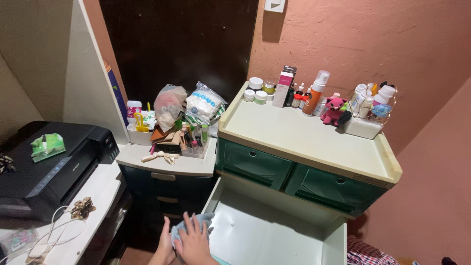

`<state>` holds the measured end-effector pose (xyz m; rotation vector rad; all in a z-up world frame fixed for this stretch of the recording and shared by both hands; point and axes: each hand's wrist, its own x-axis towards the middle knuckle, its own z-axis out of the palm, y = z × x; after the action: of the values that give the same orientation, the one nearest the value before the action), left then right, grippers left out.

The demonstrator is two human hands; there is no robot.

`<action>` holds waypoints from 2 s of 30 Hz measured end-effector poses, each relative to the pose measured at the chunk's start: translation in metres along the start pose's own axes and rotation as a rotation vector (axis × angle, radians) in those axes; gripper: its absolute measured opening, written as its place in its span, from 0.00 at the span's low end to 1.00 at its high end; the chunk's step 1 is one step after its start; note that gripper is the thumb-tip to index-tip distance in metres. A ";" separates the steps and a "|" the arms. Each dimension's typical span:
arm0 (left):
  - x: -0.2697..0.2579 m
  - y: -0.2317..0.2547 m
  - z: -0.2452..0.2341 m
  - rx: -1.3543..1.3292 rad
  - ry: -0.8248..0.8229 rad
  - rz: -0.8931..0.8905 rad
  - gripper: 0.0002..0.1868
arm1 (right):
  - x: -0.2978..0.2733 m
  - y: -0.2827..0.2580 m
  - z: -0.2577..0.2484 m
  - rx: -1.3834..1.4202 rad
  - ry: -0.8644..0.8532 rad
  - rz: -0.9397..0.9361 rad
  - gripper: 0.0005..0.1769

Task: The person wipes the inside of an open drawer with a cloth, then folds various garments from a pile and places them into the drawer. The person handles shirts, pants, and other clothing items one at a time, stacking them neatly inside the drawer.

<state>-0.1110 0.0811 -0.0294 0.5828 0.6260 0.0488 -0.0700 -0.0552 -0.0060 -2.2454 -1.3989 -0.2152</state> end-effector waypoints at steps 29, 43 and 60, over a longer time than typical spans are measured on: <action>0.011 -0.034 0.018 1.314 0.437 0.501 0.27 | -0.073 0.080 -0.018 0.511 -0.385 0.312 0.32; 0.013 -0.048 0.011 1.413 0.475 0.584 0.24 | -0.166 0.175 -0.097 0.914 -0.789 0.437 0.29; 0.014 -0.047 0.006 1.456 0.507 0.652 0.25 | -0.262 0.271 -0.145 0.700 -0.963 0.654 0.21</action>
<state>-0.1021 0.0413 -0.0577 2.2237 0.8834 0.3786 0.0627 -0.4320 -0.0640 -2.0434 -0.7695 1.4782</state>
